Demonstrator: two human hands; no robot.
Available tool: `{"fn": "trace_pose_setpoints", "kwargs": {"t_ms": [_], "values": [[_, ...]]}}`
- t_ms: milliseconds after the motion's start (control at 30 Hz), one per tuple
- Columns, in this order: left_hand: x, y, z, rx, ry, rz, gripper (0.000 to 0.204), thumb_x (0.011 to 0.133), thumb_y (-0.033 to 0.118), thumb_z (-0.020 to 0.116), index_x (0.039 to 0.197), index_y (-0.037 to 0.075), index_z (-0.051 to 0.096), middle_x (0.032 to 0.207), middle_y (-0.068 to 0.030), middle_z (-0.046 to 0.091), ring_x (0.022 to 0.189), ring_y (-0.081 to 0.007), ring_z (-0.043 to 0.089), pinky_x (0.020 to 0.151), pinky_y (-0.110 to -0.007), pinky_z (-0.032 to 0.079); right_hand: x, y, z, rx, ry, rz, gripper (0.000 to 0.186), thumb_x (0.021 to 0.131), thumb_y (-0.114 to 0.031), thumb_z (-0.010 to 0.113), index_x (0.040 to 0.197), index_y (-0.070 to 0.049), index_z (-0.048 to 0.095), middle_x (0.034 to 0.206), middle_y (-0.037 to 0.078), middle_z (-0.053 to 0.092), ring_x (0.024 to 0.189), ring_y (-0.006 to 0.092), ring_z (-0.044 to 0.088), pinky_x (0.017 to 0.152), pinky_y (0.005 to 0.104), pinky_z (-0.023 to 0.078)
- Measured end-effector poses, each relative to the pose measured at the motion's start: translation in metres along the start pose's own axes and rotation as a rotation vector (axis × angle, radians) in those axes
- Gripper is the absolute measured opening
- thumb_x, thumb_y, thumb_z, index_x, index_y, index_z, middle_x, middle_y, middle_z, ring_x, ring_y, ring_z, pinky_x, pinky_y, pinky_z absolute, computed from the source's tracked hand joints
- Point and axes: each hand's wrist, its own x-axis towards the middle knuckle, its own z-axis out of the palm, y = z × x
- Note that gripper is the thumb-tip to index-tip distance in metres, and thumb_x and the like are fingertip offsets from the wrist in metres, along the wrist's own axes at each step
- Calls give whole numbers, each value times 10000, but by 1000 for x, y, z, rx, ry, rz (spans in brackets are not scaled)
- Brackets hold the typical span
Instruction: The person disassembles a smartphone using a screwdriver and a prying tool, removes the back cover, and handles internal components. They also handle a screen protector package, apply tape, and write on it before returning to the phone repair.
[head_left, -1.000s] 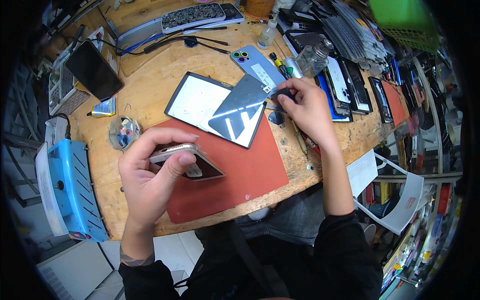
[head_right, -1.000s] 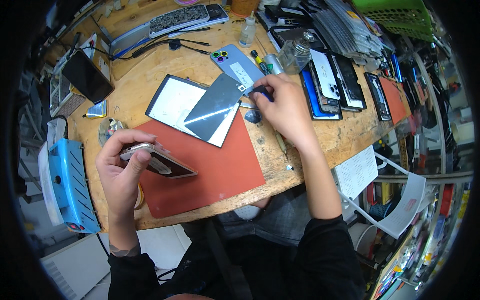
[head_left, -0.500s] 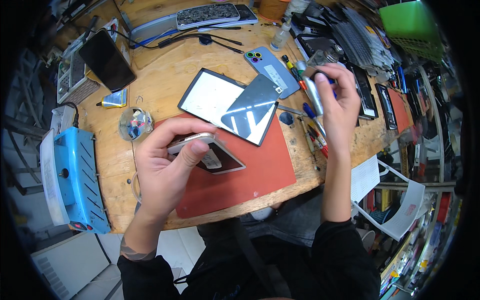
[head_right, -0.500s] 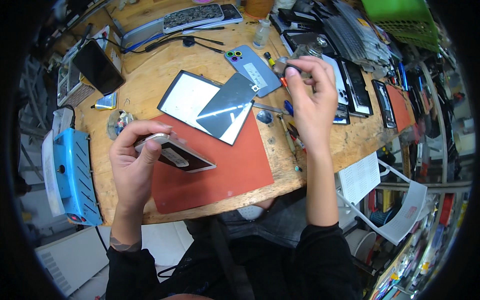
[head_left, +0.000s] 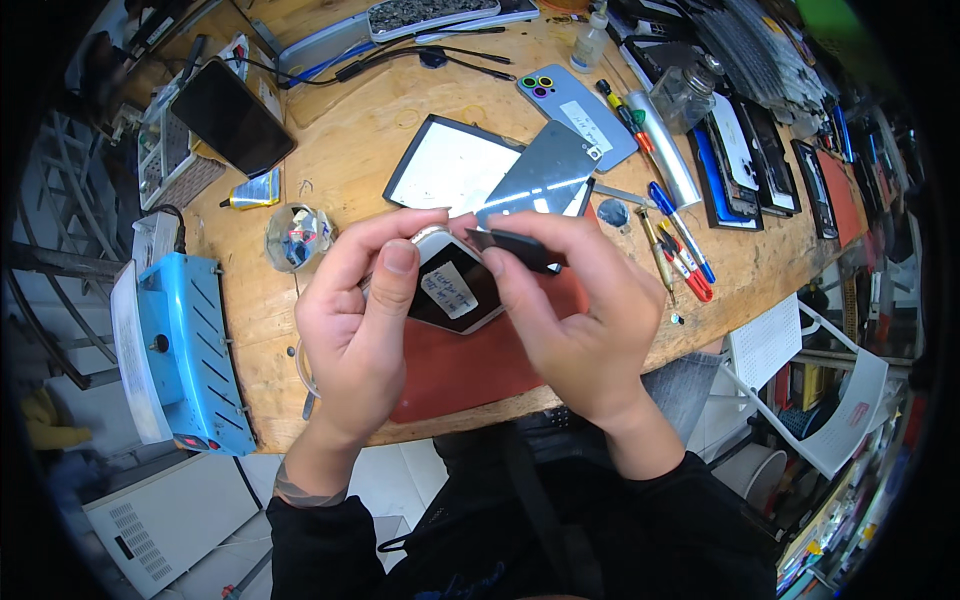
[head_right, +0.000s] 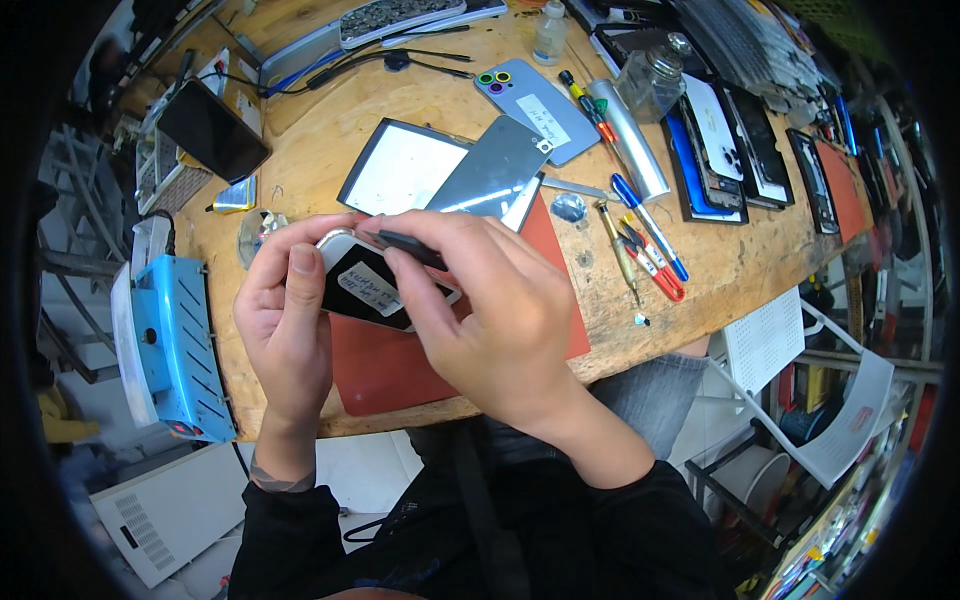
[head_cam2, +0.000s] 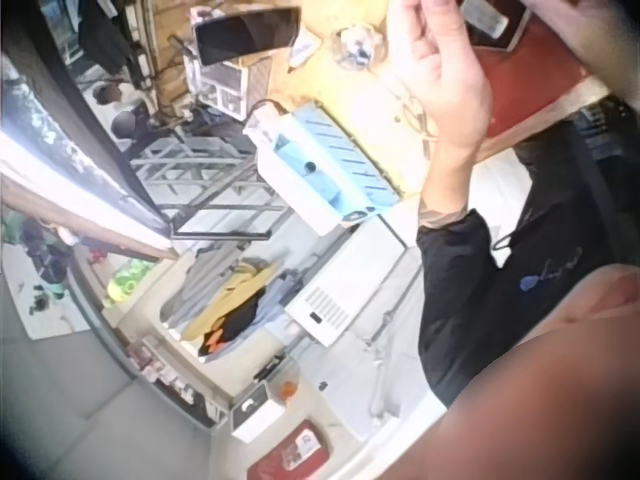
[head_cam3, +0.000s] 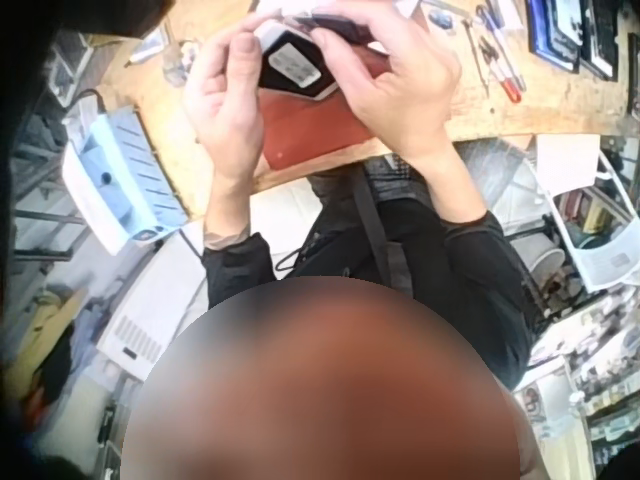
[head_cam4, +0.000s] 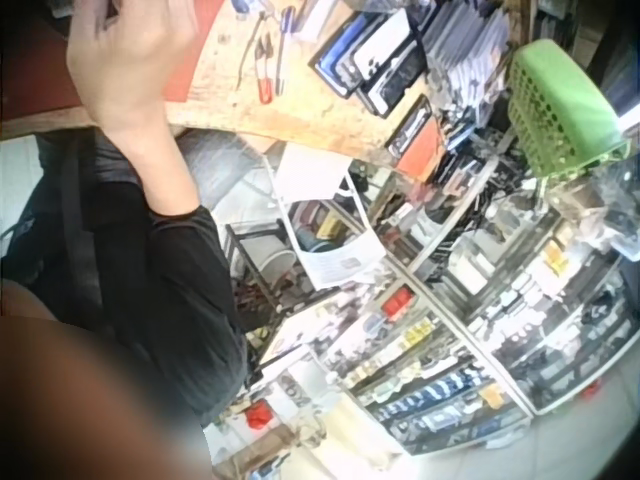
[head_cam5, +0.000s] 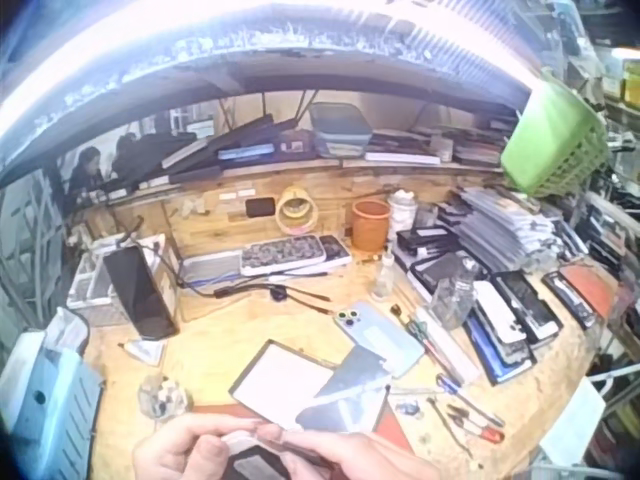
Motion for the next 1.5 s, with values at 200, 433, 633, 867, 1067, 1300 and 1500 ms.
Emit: {"fn": "trace_pose_setpoints", "kwargs": {"t_ms": [200, 433, 633, 867, 1067, 1300, 1500], "values": [[0, 2, -2, 65, -27, 15, 302, 1093, 192, 546, 1267, -44, 618, 1201, -163, 724, 1106, -173, 678, 981, -303, 525, -4, 7, 5, -80, 39, -187, 293, 821, 72, 743, 1092, -27, 693, 952, 97, 750, 784, 259, 732, 648, 326, 571], [-3, 3, 1, 142, -33, 48, 288, 1097, 153, 517, 1269, -64, 596, 1203, -186, 715, 1131, -197, 672, 1020, -319, 507, -4, 5, 0, -108, -22, -158, 249, 824, 77, 755, 1059, 2, 722, 920, 117, 751, 776, 198, 744, 640, 281, 578], [-2, 0, 1, 122, -38, 114, 248, 1103, 131, 455, 1200, -52, 592, 1249, -230, 687, 1174, -229, 656, 1048, -359, 494, -7, 8, -1, -95, -101, -166, 239, 844, 70, 736, 1072, 13, 694, 935, 129, 714, 761, 237, 701, 643, 315, 564], [-4, -1, 7, 199, -7, 143, 242, 1086, 159, 431, 1123, -40, 565, 1273, -286, 664, 1266, -334, 612, 1130, -456, 421, -19, 20, 32, 12, 88, -262, 276, 887, 70, 714, 1116, 41, 563, 1050, 191, 692, 884, 313, 722, 709, 357, 581], [-2, -3, 4, 263, 27, 154, 252, 1058, 202, 441, 1052, -19, 562, 1255, -318, 666, 1325, -419, 561, 1193, -530, 321, -21, 15, 29, -13, -6, -226, 251, 903, 36, 714, 1104, 40, 564, 985, 174, 695, 846, 332, 723, 709, 366, 581], [-1, -2, 1, 320, -36, 203, 233, 1063, 168, 456, 1106, -35, 564, 1280, -300, 646, 1265, -337, 591, 1104, -468, 430, -3, 16, -2, 226, -270, 29, 196, 924, 6, 701, 1062, 9, 561, 901, 145, 664, 801, 315, 712, 677, 364, 547], [-4, -11, 7, 478, 77, 439, 165, 1024, 74, 606, 1146, 4, 519, 1229, -281, 641, 1050, -224, 617, 901, -343, 511, -9, 9, -7, 188, -225, 44, 199, 924, 2, 704, 1045, 10, 546, 878, 147, 656, 786, 326, 705, 658, 368, 536]]}}
